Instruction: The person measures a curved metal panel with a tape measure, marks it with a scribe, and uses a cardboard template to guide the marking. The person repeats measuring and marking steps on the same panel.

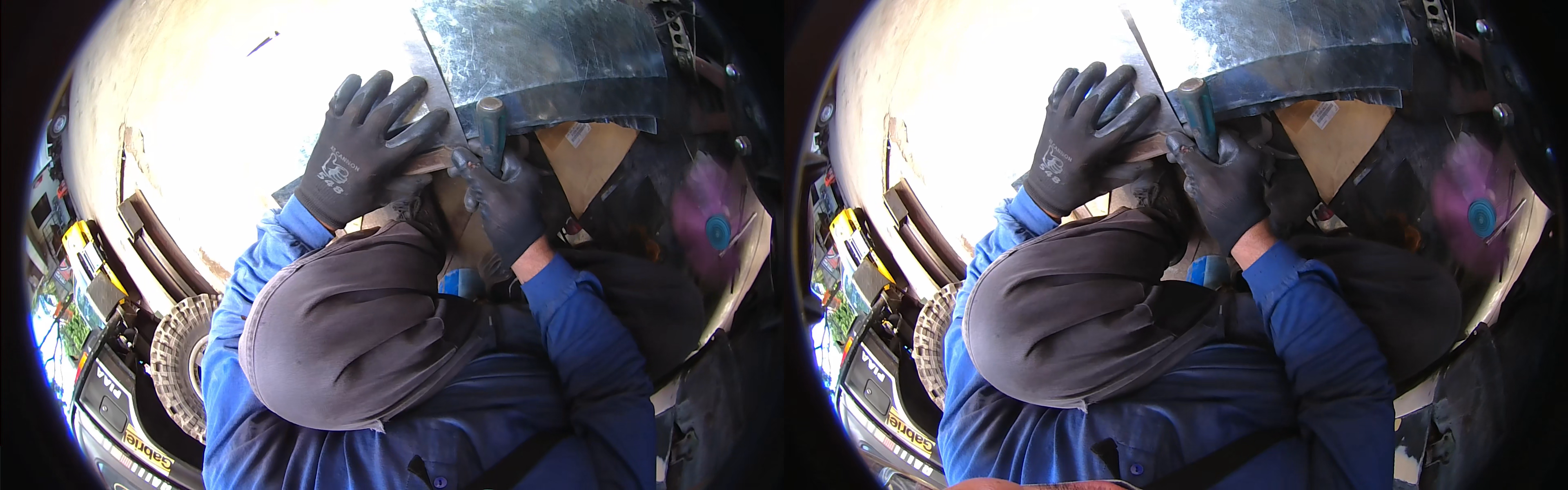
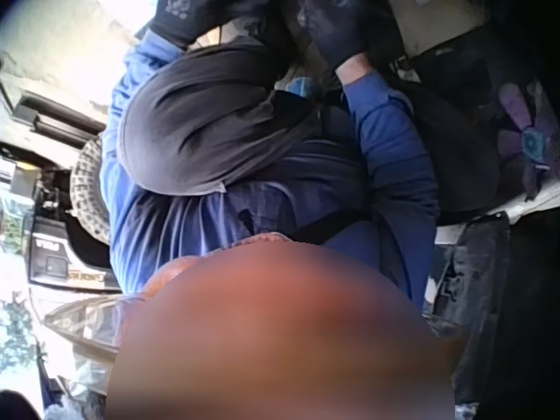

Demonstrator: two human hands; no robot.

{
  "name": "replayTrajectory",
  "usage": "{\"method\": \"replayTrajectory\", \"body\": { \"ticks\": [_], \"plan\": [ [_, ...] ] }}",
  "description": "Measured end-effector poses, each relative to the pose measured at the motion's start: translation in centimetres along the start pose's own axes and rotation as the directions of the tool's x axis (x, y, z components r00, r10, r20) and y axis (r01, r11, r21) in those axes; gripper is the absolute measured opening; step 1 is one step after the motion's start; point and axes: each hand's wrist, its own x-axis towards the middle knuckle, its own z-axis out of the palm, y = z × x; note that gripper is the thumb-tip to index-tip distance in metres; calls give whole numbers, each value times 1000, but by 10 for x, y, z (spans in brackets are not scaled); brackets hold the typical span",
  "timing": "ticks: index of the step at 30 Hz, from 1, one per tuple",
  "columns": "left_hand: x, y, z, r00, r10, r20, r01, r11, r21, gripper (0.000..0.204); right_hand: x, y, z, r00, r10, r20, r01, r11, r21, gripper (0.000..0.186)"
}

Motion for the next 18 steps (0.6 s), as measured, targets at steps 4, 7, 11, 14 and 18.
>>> {"method": "replayTrajectory", "body": {
  "ticks": [4, 7, 11, 14, 18],
  "plan": [
    [0, -1, 2, 1000, 3, -19, -3, 1000, 5, 85, 1, 0, 0, 997, 65, -39, -66, 998, -12, 15],
    [-1, -3, 3, 999, 33, -18, -32, 999, 31, 89, 1, -4, 0, 998, 52, -33, -53, 998, -21, 15],
    [-2, -4, 5, 1000, 31, -3, -30, 999, 27, 97, 0, -9, 2, 998, 40, -42, -43, 997, -66, 21],
    [-2, -3, 6, 1000, 28, -7, -27, 999, 25, 101, -1, -10, 3, 999, 34, -43, -38, 994, -98, 25],
    [-2, -4, 7, 999, 40, -23, -39, 999, 27, 103, 0, -6, 3, 999, -11, -51, 9, 999, -50, 20]
  ]
}}
